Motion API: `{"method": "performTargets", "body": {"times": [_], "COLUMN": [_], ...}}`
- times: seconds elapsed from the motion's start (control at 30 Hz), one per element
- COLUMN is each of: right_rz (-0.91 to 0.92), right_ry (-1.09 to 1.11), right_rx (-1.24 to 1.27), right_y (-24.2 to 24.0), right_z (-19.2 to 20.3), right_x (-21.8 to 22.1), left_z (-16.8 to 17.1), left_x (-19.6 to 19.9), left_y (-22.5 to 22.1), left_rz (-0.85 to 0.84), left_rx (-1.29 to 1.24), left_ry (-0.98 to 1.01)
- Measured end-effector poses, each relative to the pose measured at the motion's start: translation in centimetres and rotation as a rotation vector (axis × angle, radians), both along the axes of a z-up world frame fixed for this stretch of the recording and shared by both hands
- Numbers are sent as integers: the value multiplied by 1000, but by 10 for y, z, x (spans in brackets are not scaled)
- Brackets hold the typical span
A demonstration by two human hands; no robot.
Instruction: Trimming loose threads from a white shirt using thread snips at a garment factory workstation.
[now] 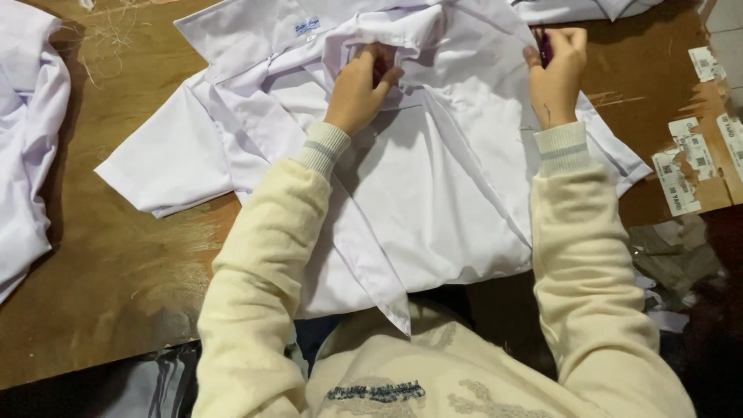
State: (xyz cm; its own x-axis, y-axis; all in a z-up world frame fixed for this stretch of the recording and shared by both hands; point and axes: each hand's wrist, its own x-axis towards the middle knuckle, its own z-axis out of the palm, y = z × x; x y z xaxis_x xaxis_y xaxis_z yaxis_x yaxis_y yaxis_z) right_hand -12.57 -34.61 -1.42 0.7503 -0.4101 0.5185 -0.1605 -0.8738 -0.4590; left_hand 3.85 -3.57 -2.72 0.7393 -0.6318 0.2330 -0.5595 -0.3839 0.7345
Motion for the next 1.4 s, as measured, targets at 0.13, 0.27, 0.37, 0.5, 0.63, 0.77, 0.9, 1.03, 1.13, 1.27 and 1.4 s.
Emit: {"method": "performTargets", "body": {"times": [0.13, 0.27, 0.37, 0.5, 0.63, 0.77, 0.9, 1.03, 1.13, 1.27, 1.4], "right_rz": [48, 173, 284, 289, 239, 158, 137, 118, 99, 74, 64], "right_ry": [-190, -78, 204, 320, 408, 375, 343, 310, 321, 311, 277], "right_rx": [-2, -7, 126, 128, 144, 75, 43, 21, 11, -23, -74], "right_y": [60, 97, 118, 136, 121, 113, 99, 97, 97, 95, 87], "right_z": [41, 52, 42, 38, 2, -4, -11, -1, 4, 10, 8], "right_x": [-24, -44, -49, -57, -48, -42, -41, -35, -31, -20, -10], "left_z": [18, 35, 52, 47, 33, 24, -4, -21, -23, -23, -11], "left_x": [-12, -24, -36, -45, -50, -50, -42, -35, -38, -36, -37], "left_y": [26, 54, 88, 122, 138, 142, 141, 139, 136, 134, 128], "left_rz": [-159, -269, -439, -425, -336, -267, -259, -253, -240, -183, -137], "left_rx": [-203, -166, -42, 476, 584, 515, 446, 441, 454, 417, 377], "left_ry": [-156, -413, -427, -273, -332, -414, -524, -636, -686, -724, -726]}}
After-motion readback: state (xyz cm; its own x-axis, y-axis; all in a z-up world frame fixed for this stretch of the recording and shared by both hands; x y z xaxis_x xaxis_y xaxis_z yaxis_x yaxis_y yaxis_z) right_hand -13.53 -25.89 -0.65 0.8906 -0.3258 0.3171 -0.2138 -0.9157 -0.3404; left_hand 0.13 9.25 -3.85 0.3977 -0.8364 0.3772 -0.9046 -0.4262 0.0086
